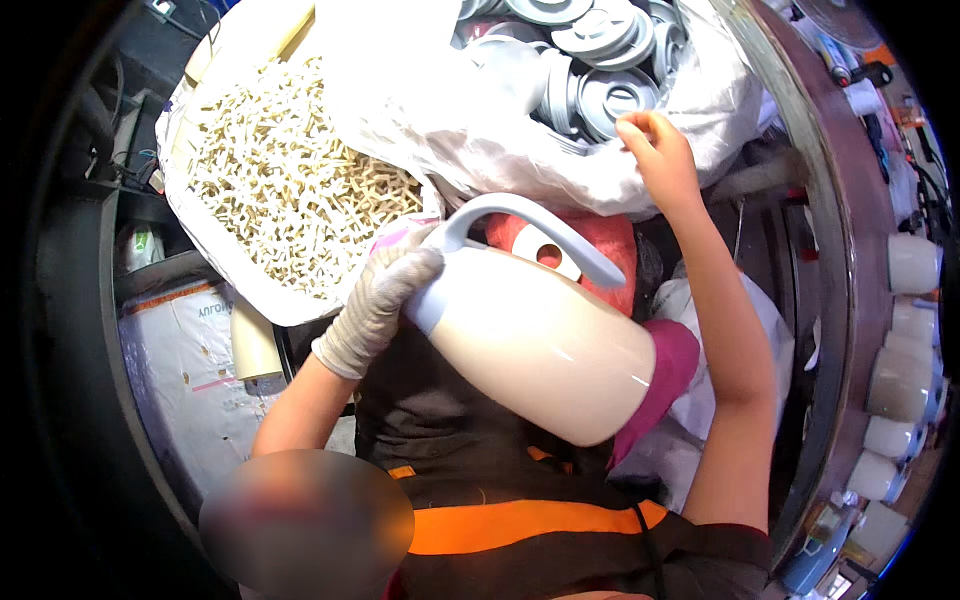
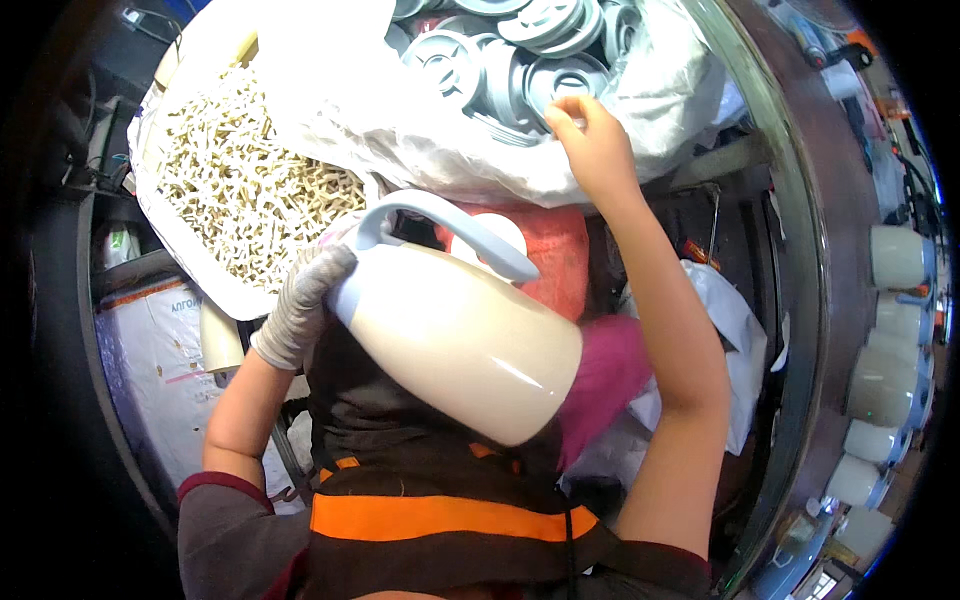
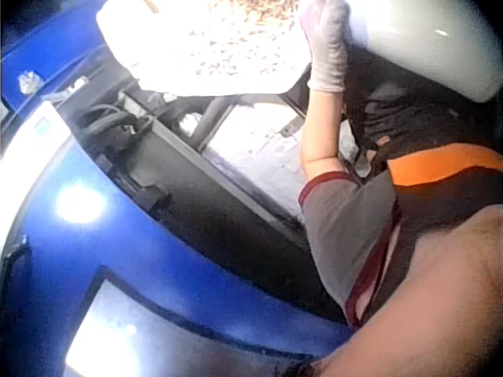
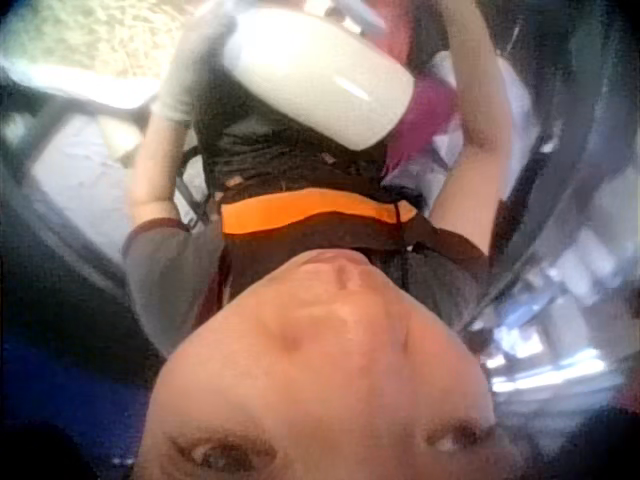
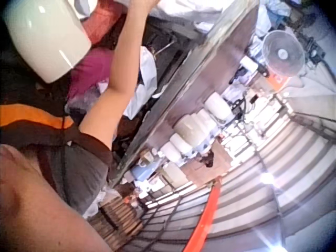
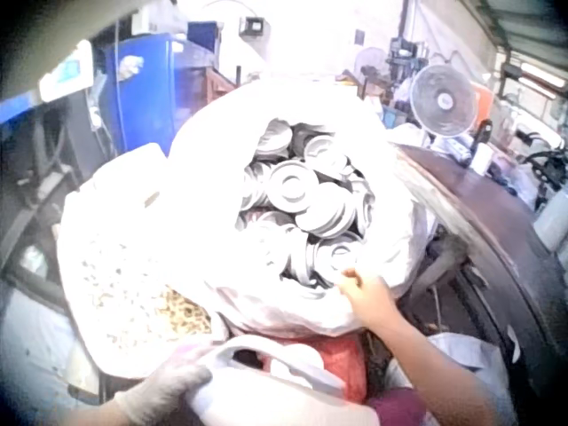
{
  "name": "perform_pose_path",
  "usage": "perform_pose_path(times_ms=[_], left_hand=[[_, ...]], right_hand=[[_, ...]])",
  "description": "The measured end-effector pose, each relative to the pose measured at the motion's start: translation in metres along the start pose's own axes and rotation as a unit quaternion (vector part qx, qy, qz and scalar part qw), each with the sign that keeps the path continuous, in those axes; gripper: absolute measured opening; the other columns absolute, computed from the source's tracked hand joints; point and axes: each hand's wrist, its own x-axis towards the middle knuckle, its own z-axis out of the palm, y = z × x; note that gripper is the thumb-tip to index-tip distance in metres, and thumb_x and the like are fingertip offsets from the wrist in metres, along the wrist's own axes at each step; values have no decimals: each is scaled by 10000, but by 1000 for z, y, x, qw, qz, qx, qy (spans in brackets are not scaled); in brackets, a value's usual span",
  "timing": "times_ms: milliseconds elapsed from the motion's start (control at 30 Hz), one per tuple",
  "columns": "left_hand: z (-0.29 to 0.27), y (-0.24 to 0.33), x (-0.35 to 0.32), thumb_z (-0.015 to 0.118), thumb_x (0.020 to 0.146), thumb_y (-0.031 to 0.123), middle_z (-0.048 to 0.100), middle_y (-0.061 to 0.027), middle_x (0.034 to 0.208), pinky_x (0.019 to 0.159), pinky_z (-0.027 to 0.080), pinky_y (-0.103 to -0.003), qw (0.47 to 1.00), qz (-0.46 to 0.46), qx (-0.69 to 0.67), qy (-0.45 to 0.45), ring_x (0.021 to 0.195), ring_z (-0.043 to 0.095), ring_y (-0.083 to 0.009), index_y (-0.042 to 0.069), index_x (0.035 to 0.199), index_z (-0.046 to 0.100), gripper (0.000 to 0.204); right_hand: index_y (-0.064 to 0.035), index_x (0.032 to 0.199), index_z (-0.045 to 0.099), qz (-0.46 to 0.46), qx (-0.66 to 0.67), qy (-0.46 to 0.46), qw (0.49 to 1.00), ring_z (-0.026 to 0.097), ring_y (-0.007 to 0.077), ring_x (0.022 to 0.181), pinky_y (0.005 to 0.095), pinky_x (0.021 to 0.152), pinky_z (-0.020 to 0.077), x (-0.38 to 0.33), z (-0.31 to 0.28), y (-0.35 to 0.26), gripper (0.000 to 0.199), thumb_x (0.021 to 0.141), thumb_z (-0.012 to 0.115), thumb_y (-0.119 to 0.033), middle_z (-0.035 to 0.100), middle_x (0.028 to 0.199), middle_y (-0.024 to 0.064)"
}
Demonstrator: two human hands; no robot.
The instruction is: The person sits on the floor and assembles beige plastic pitchers by inserting a white plastic component into the body and securing a grey lid. The person repeatedly picks up a pitcher body, inserts the component, and screws on the lid before placing the finished unit on a nearby table.
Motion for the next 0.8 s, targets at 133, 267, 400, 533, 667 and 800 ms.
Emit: perform_pose_path(times_ms=[133,267,400,533,667,800], left_hand=[[-13,-23,-3,572,871,407,605,-92,1136,932,426,-299,986,1,-154,62,1034,571,-156,-20,1261,499,583],[-22,-31,2,626,840,435,559,-126,1213,975,416,-319,981,-7,-183,71,1097,553,-195,-30,1305,432,686],[-28,-36,6,634,842,429,525,-152,1268,1002,407,-336,977,-6,-195,87,1140,535,-219,-40,1328,394,716],[-26,-34,19,591,894,361,567,-136,1199,964,436,-328,952,15,-297,73,1081,564,-205,-43,1290,437,586],[-31,-37,33,583,906,307,602,-132,1144,911,484,-341,920,9,-381,92,1029,596,-210,-33,1245,483,490],[-26,-28,26,629,871,275,617,-149,1107,881,503,-403,875,21,-479,67,989,610,-239,-16,1167,530,426]], right_hand=[[-100,920,619,-300,-317,72,897,610,305,860,414,719,492,91,34,18,141,835,558,-194,642,916,89],[-53,1019,597,-296,-456,47,838,599,297,973,403,813,492,171,56,12,236,826,591,-189,629,1017,127],[-52,1145,544,-128,-564,72,812,573,327,1033,439,831,492,198,38,24,488,766,655,-338,593,1093,154],[-65,1208,513,-80,-498,110,857,580,337,1015,435,817,485,166,25,33,599,729,683,-381,590,1121,159],[-42,1299,459,64,3,89,994,582,270,1066,405,895,461,106,-11,63,602,829,599,-392,582,1199,137],[-24,1308,456,125,449,72,882,536,222,1140,390,976,421,-34,-38,34,477,915,461,-295,556,1220,123]])
